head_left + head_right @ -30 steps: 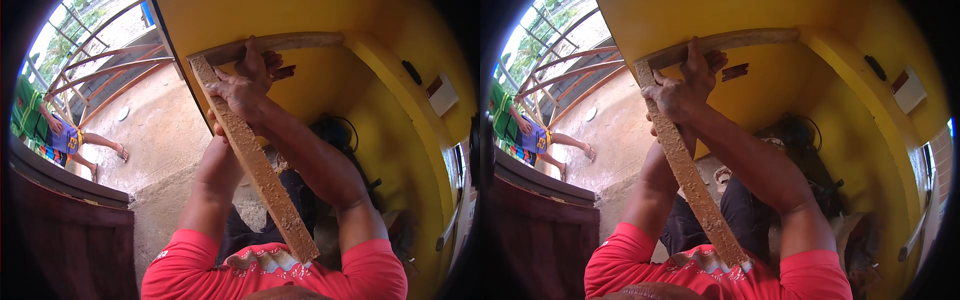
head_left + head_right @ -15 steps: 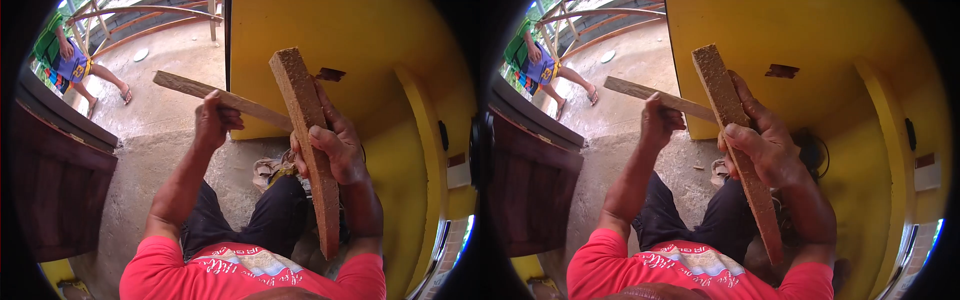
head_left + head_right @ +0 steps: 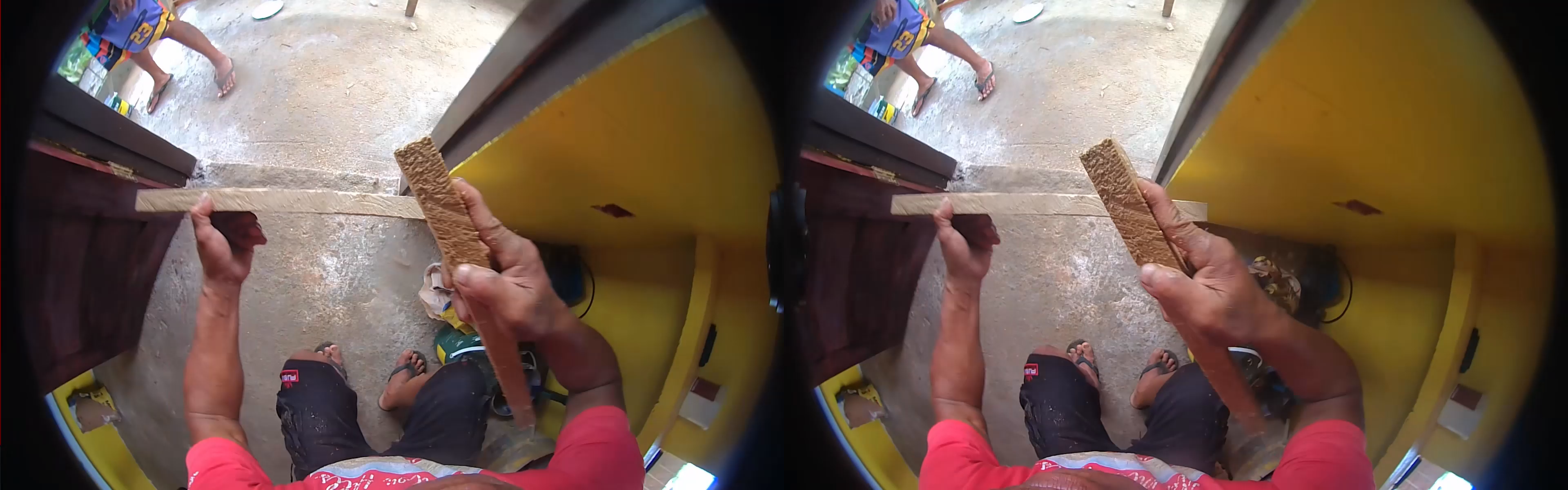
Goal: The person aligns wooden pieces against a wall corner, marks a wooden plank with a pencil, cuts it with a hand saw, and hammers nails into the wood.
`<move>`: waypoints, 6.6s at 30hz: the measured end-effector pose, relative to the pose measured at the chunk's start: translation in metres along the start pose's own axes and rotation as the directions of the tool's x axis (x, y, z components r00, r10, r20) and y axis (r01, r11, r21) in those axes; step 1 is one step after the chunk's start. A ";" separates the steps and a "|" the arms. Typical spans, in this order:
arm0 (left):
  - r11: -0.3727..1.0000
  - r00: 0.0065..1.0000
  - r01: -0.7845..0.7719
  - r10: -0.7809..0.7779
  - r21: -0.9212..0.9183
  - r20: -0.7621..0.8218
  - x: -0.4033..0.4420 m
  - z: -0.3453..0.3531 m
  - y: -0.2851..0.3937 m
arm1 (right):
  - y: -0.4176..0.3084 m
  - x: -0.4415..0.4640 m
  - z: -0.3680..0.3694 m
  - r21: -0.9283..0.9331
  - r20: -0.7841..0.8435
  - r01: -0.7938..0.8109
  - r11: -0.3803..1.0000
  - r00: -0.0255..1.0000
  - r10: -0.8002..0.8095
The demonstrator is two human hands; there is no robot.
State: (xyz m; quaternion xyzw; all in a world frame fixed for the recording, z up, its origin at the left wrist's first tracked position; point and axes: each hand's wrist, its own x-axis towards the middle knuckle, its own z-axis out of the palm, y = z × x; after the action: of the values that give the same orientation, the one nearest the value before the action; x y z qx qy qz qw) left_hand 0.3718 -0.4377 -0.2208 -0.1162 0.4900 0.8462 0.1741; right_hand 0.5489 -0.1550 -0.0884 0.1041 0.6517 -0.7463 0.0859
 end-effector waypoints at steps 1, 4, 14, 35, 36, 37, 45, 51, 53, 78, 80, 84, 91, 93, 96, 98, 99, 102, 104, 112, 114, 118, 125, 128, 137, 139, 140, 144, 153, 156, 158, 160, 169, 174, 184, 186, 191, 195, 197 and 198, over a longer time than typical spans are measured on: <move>0.998 0.999 -0.008 0.005 -0.063 -0.052 -0.003 -0.012 -0.015 | 0.004 0.010 0.006 -0.023 0.025 -0.021 1.000 0.999 0.021; 0.978 0.960 0.050 -0.104 -0.202 -0.261 -0.028 -0.043 -0.035 | 0.014 0.034 0.027 -0.034 0.058 -0.054 0.998 0.997 0.056; 0.974 0.678 -0.140 -0.035 -0.176 -0.734 -0.137 -0.156 0.066 | 0.041 0.062 0.043 -0.207 0.081 -0.417 0.885 0.894 0.440; 0.982 0.529 0.063 -0.182 -0.175 -0.829 -0.068 -0.097 0.220 | 0.132 0.083 0.034 -0.625 -0.224 -0.581 0.521 0.773 0.593; 0.981 0.551 0.082 -0.190 -0.173 -0.813 -0.050 -0.089 0.222 | 0.110 0.112 0.039 -0.559 -0.206 -0.681 0.474 0.667 0.716; 0.986 0.586 0.087 -0.166 -0.142 -0.793 -0.029 -0.078 0.225 | 0.090 0.138 0.044 -0.588 -0.193 -0.639 0.496 0.706 0.681; 0.990 0.850 0.107 -0.136 -0.087 -0.509 0.130 0.026 0.276 | -0.053 0.301 0.038 -0.593 -0.104 -0.587 0.552 0.735 0.670; 0.973 0.940 0.227 -0.233 -0.051 -0.250 0.269 0.122 0.332 | -0.092 0.345 -0.014 -0.567 -0.271 -0.590 0.574 0.792 0.547; 0.966 0.958 0.259 -0.257 0.004 -0.125 0.314 0.158 0.344 | -0.101 0.347 -0.034 -0.504 -0.361 -0.628 0.593 0.777 0.516; 0.503 0.356 0.563 -0.864 0.656 0.356 0.587 0.889 0.074 | -0.207 0.425 -0.275 0.597 -0.626 -0.455 0.661 0.251 0.738; 0.481 0.306 0.523 -0.876 0.704 0.372 0.585 0.954 0.046 | -0.198 0.435 -0.296 0.577 -0.701 -0.405 0.709 0.200 0.684; 0.463 0.212 0.433 -0.886 0.774 0.412 0.572 1.083 -0.001 | -0.183 0.467 -0.331 0.729 -0.636 -0.266 0.631 0.077 0.768; 0.439 -0.007 0.404 -0.876 0.803 0.482 0.543 1.284 -0.132 | -0.187 0.475 -0.478 0.810 -0.577 -0.131 0.571 -0.011 0.816; 0.441 -0.037 0.419 -0.865 0.794 0.500 0.533 1.335 -0.173 | -0.178 0.463 -0.540 0.793 -0.599 -0.146 0.591 -0.014 0.800; 0.462 -0.077 0.399 -0.844 0.792 0.531 0.511 1.427 -0.218 | -0.176 0.430 -0.649 0.724 -0.672 -0.221 0.653 -0.015 0.740; 0.466 -0.066 0.394 -0.846 0.792 0.530 0.504 1.475 -0.236 | -0.198 0.396 -0.728 0.702 -0.696 -0.244 0.669 -0.036 0.717; 0.472 -0.053 0.392 -0.845 0.790 0.532 0.501 1.501 -0.244 | -0.215 0.377 -0.767 0.702 -0.698 -0.243 0.669 -0.050 0.714; 0.473 -0.013 0.419 -0.850 0.775 0.526 0.499 1.569 -0.276 | -0.248 0.306 -0.897 0.748 -0.660 -0.061 0.660 -0.171 0.732; 0.466 0.018 0.436 -0.860 0.770 0.510 0.500 1.613 -0.308 | -0.251 0.262 -0.975 0.669 -0.735 -0.135 0.731 -0.263 0.625; 0.441 0.069 0.410 -0.888 0.798 0.455 0.505 1.803 -0.480 | -0.284 0.217 -1.173 0.771 -0.594 0.029 0.636 -0.326 0.736; 0.428 0.080 0.391 -0.898 0.815 0.433 0.498 1.853 -0.519 | -0.255 0.224 -1.182 0.841 -0.500 0.061 0.538 -0.295 0.814; 0.409 0.105 0.353 -0.911 0.841 0.399 0.478 1.968 -0.600 | -0.237 0.237 -1.200 0.850 -0.522 -0.043 0.525 -0.204 0.828; 0.379 0.156 0.275 -0.924 0.883 0.349 0.439 2.116 -0.764 | -0.273 0.209 -1.345 0.931 -0.343 0.075 0.358 -0.164 0.925; 0.362 0.215 0.244 -0.925 0.899 0.314 0.424 2.161 -0.838 | -0.229 0.174 -1.418 0.911 -0.354 0.195 0.363 -0.083 0.932; 0.252 0.314 0.216 -0.933 0.943 0.178 0.398 2.265 -1.001 | -0.333 -0.008 -1.743 0.861 -0.432 0.204 0.465 -0.190 0.882; 0.218 0.301 0.193 -0.941 0.957 0.154 0.399 2.277 -1.021 | -0.344 -0.024 -1.780 0.854 -0.482 0.080 0.514 -0.253 0.839; 0.188 0.283 0.196 -0.950 0.962 0.128 0.403 2.278 -1.031 | -0.354 -0.027 -1.796 0.850 -0.487 0.074 0.522 -0.269 0.831; 0.051 0.294 0.199 -0.956 0.979 -0.010 0.423 2.283 -1.056 | -0.373 -0.012 -1.836 0.865 -0.458 0.065 0.498 -0.304 0.835; -0.193 0.284 0.128 -0.932 0.973 -0.223 0.461 2.334 -1.145 | -0.395 0.049 -1.879 0.927 -0.250 0.223 0.301 -0.230 0.940; -0.252 0.314 0.079 -0.912 0.965 -0.264 0.459 2.340 -1.173 | -0.401 0.059 -1.904 0.919 -0.246 0.256 0.300 -0.222 0.944; -0.281 0.274 0.060 -0.918 0.958 -0.286 0.464 2.327 -1.189 | -0.406 0.059 -1.918 0.896 -0.264 0.306 0.321 -0.213 0.941; -0.272 0.275 0.043 -0.922 0.961 -0.273 0.467 2.325 -1.188 | -0.403 0.058 -1.938 0.855 -0.319 0.368 0.365 -0.181 0.930; 0.308 -0.274 -0.898 -0.950 0.315 0.148 0.492 2.338 -1.070 | -0.427 0.017 -2.143 0.723 -0.573 0.473 0.504 0.002 0.820; 0.633 -0.505 -0.764 -0.707 0.124 0.496 0.473 2.375 -0.978 | -0.426 0.018 -2.287 0.574 -0.664 0.652 0.496 0.016 0.748; 0.645 -0.415 -0.761 -0.406 -0.066 0.814 0.504 2.430 -0.910 | -0.426 0.155 -2.327 0.703 -0.624 0.670 0.239 0.419 0.659; 0.604 -0.281 -0.794 -0.458 0.064 0.843 0.508 2.440 -0.895 | -0.415 0.141 -2.321 0.715 -0.699 0.379 0.587 0.359 0.619; 0.484 -0.043 -0.839 -0.514 0.249 0.857 0.508 2.444 -0.905 | -0.335 0.147 -2.346 -0.168 -0.982 -0.574 0.801 0.172 -0.083; 0.437 -0.019 -0.864 -0.524 0.250 0.852 0.498 2.452 -0.924 | -0.326 0.159 -2.375 -0.291 -0.955 -0.589 0.754 0.218 -0.199; 0.447 -0.017 -0.857 -0.524 0.258 0.852 0.496 2.454 -0.933 | -0.317 0.165 -2.375 -0.291 -0.955 -0.537 0.792 0.218 -0.202; 0.465 -0.029 -0.849 -0.514 0.250 0.857 0.495 2.456 -0.938 | -0.313 0.170 -2.376 -0.295 -0.953 -0.509 0.809 0.222 -0.208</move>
State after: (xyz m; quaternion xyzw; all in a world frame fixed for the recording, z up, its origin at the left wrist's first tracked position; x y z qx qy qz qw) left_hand 0.2398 2.2185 0.0682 0.7000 0.5551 0.2911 0.3421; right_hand 0.4054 2.2429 -0.1407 0.5770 0.7322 -0.2787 -0.2308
